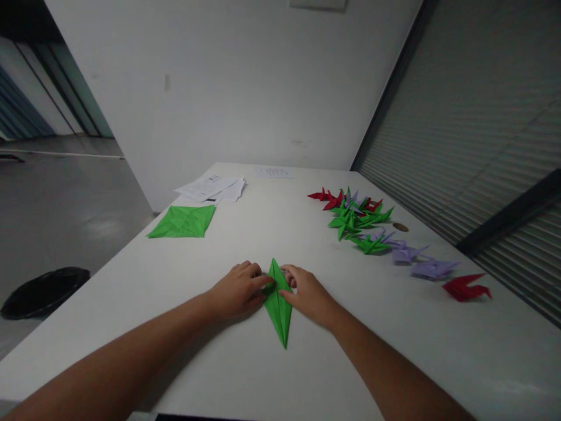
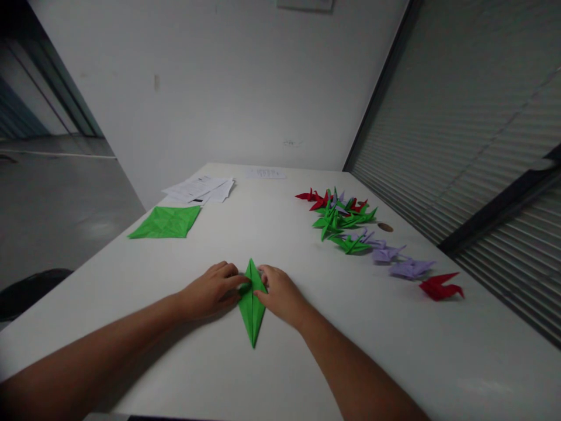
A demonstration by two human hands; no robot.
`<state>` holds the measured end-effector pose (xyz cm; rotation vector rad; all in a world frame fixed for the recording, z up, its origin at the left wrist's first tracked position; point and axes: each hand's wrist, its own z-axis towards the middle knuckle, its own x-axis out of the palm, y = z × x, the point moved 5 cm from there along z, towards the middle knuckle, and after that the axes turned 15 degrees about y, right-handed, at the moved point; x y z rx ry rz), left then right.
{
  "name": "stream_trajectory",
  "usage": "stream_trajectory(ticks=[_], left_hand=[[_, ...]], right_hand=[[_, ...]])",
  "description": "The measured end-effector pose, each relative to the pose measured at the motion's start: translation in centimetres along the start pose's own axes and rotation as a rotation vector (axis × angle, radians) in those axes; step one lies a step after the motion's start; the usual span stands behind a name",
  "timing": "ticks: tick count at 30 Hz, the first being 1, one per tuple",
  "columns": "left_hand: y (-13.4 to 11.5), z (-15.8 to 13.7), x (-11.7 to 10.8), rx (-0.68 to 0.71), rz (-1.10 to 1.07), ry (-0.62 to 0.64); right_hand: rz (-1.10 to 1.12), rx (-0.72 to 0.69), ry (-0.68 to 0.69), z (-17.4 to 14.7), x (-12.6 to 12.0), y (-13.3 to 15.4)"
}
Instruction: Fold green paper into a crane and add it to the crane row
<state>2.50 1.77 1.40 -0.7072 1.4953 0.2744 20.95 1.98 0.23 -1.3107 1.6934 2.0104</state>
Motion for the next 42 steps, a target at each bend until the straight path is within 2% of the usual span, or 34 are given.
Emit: stream_trajectory(ticks=[5,10,15,19,25,28,30,34,38,42], left_hand=[[0.9,0.1,0.3,-0.074,-0.233,-0.118],[2.5,0.6,1.5,-0.149,-0.75,-0.198],[2.3,1.2,2.0,-0.106,-1.33,-0.218],[1.8,1.2,1.8,-0.14,-1.591,-0.294],[1.5,1.2,1.3,-0.139,-1.687,-0.383],[1.5,1.1,1.3,-0.14,-1.705,-0.43],[1.6,1.1,1.3,-0.136,-1.708,-0.444],[1.6,1.1,1.3,-0.126,-1.698,-0.45],[1.6,1.1,1.2,-0.13,-1.679,-0.484],[1.9,0.9,1.1,-0.191,-1.588,-0.52]], right_hand=[[0.205,0.025,-0.034,0.0,-0.2,-0.1],[0.396,-0.02,-0.137,0.4,-0.3,-0.8],[0.494,-0.117,-0.219,0.4,-0.8,-0.5],[0.521,-0.149,-0.244,0.4,-0.8,0.1],[0.469,-0.166,-0.297,0.3,-0.9,0.4],[0.43,-0.094,-0.337,0.3,-0.8,-0.1],[0.494,-0.05,-0.292,0.5,-0.5,-0.6],[0.675,-0.047,-0.114,0.9,0.5,-0.6],[0.774,-0.065,-0.127,0.8,0.4,-0.4],[0.777,-0.097,-0.146,0.7,0.2,-0.2]])
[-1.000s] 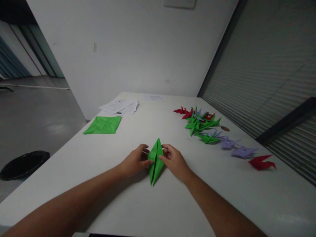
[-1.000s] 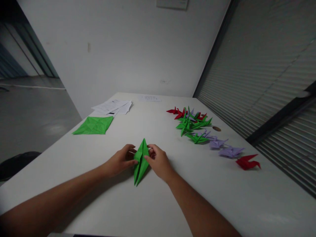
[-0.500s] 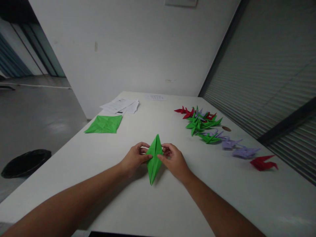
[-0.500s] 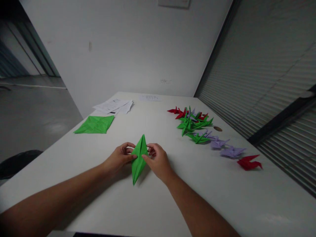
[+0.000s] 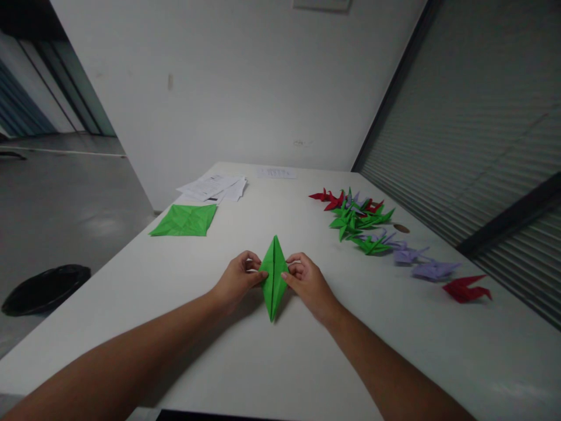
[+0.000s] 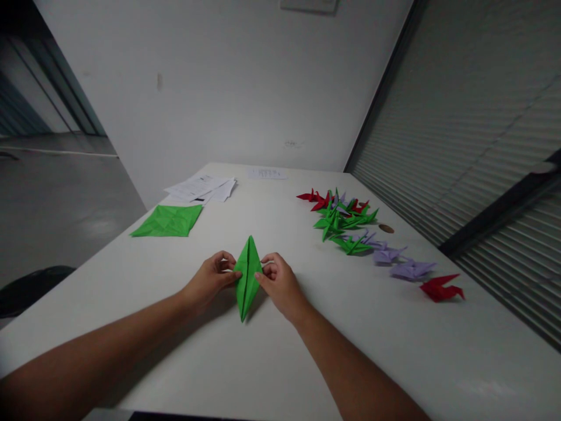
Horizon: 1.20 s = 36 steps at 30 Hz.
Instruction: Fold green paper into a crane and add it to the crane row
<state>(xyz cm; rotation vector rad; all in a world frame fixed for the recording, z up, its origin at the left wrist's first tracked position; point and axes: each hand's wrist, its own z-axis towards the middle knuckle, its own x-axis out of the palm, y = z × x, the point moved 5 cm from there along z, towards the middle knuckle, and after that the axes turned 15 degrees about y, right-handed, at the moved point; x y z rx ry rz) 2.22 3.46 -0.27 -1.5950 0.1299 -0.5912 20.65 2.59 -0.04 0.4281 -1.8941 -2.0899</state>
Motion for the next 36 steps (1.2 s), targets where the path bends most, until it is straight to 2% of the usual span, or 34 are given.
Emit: stream_trajectory(ticks=[7,13,18,24,28,32,36], left_hand=[[0.5,0.4,-0.8,-0.037,0.201,0.0],[0.3,0.4,-0.5,-0.088,0.298,0.022],[0.3,0.1,-0.5,-0.104,0.309,0.014],[0.2,0.1,-0.7,-0.04,0.263,-0.028],[0.2,0.0,-0.4,-0.029,0.286,-0.006],[0.4,-0.1,-0.1,-0.04,0.287,0.026],[0.5,-0.1,0.0,-0.037,0.287,0.03]], right_hand=[[-0.123,0.0,0.099,0.2,0.6,-0.2],[-0.208,0.01,0.009,0.2,-0.1,-0.3],[-0.24,0.029,-0.011,0.1,-0.3,0.1],[-0.227,0.068,0.034,0.2,0.2,-0.3],[-0.278,0.095,0.005,0.1,0.0,-0.5],[-0.357,0.051,-0.029,-0.1,0.0,0.0],[-0.375,-0.005,0.018,-0.2,0.6,0.7]])
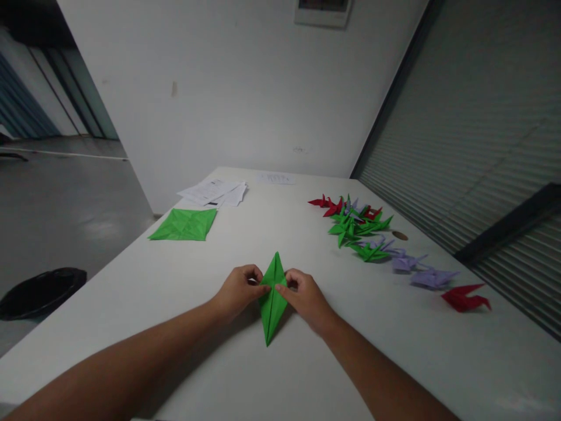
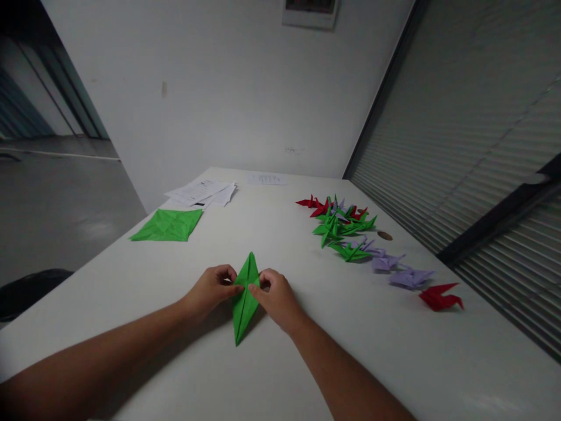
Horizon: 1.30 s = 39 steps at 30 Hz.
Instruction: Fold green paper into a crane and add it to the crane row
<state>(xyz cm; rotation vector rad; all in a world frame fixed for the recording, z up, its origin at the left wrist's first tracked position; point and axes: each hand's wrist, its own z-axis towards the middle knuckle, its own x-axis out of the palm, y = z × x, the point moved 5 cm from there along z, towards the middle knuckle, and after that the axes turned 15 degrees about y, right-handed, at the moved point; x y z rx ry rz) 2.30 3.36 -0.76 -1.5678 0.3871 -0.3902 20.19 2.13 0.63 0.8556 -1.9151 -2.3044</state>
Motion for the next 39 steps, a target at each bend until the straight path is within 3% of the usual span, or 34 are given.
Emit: stream_trajectory(ticks=[7,13,18,25,29,39], left_hand=[[-1.0,-0.3,-0.4,0.027,-0.011,-0.067],[-1.2,-0.4,-0.1,0.088,0.024,-0.068],[-1.4,-0.5,0.7,0.089,0.07,0.025],[-1.9,-0.9,1.7,0.117,-0.133,0.175],[-1.5,-0.5,1.4,0.111,-0.079,0.136],[-1.1,-0.3,-0.2,0.117,0.147,-0.015]], right_hand=[[0.042,-0.194,0.11,-0.4,0.7,2.5],[0.007,-0.184,0.12,-0.4,0.9,2.6],[-0.08,-0.17,0.074,-0.3,0.9,2.0],[-0.127,-0.188,-0.012,-0.4,0.5,2.5],[-0.112,-0.156,-0.056,-0.7,0.5,2.4],[0.166,-0.135,-0.125,-0.8,0.7,0.8]])
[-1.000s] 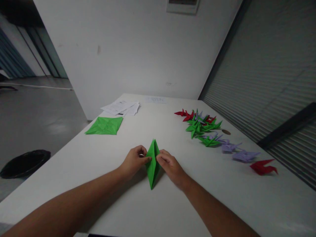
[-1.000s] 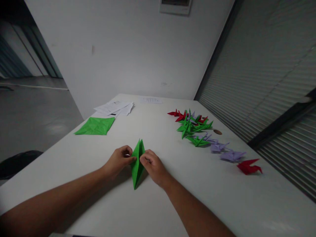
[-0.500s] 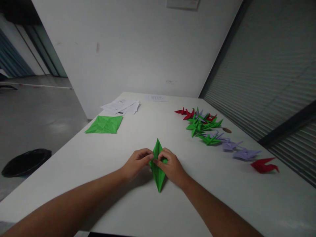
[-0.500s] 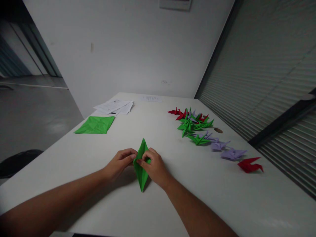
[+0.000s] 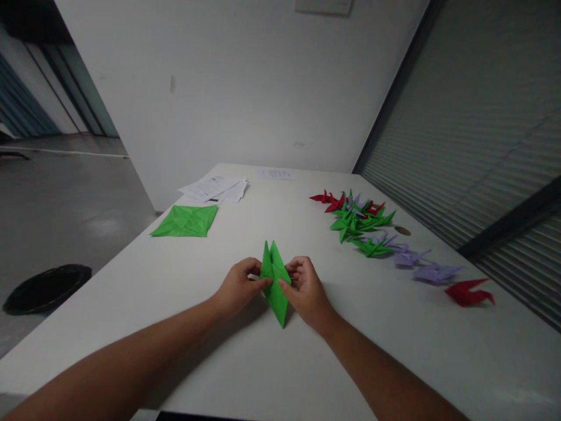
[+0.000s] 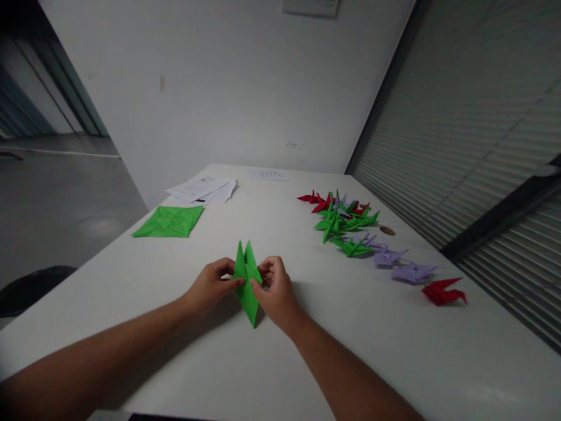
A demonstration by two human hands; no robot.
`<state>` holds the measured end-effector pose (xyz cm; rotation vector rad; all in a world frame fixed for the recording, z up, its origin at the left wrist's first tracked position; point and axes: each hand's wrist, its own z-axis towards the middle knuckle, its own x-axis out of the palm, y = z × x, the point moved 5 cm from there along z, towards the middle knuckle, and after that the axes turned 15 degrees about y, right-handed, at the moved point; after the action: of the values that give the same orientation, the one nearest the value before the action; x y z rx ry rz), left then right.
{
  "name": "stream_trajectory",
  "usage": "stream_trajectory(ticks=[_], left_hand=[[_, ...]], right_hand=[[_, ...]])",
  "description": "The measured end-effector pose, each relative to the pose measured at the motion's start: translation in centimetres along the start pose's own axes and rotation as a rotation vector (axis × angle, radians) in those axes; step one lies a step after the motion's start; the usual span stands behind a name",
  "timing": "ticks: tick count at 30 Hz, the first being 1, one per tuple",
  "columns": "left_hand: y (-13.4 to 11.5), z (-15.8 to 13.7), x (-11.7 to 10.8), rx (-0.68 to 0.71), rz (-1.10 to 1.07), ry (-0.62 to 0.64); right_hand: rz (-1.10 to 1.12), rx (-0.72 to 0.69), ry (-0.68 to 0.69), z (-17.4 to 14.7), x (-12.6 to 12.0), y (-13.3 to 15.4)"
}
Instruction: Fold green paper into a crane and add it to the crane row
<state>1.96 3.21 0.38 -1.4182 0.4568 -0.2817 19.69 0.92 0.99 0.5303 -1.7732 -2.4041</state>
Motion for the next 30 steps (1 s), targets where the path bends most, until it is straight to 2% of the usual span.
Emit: stream_trajectory(ticks=[6,11,16,26,30], left_hand=[[0.2,0.0,0.2,-0.012,-0.062,-0.002],[-0.2,-0.1,0.1,0.012,-0.054,-0.024],[-0.3,-0.2,0.1,0.019,-0.038,-0.034],[-1.5,-0.4,0.0,0.138,0.06,0.0],[-1.5,-0.4,0.3,0.159,-0.081,0.038]], right_hand=[[-0.047,0.037,0.016,0.1,-0.2,0.3],[-0.134,0.016,0.02,0.1,-0.3,1.2],[-0.202,-0.05,0.043,0.0,-0.2,2.0],[-0.269,-0.265,0.057,-0.2,-0.2,2.8],[-0.231,-0.248,0.061,-0.1,-0.2,2.7]])
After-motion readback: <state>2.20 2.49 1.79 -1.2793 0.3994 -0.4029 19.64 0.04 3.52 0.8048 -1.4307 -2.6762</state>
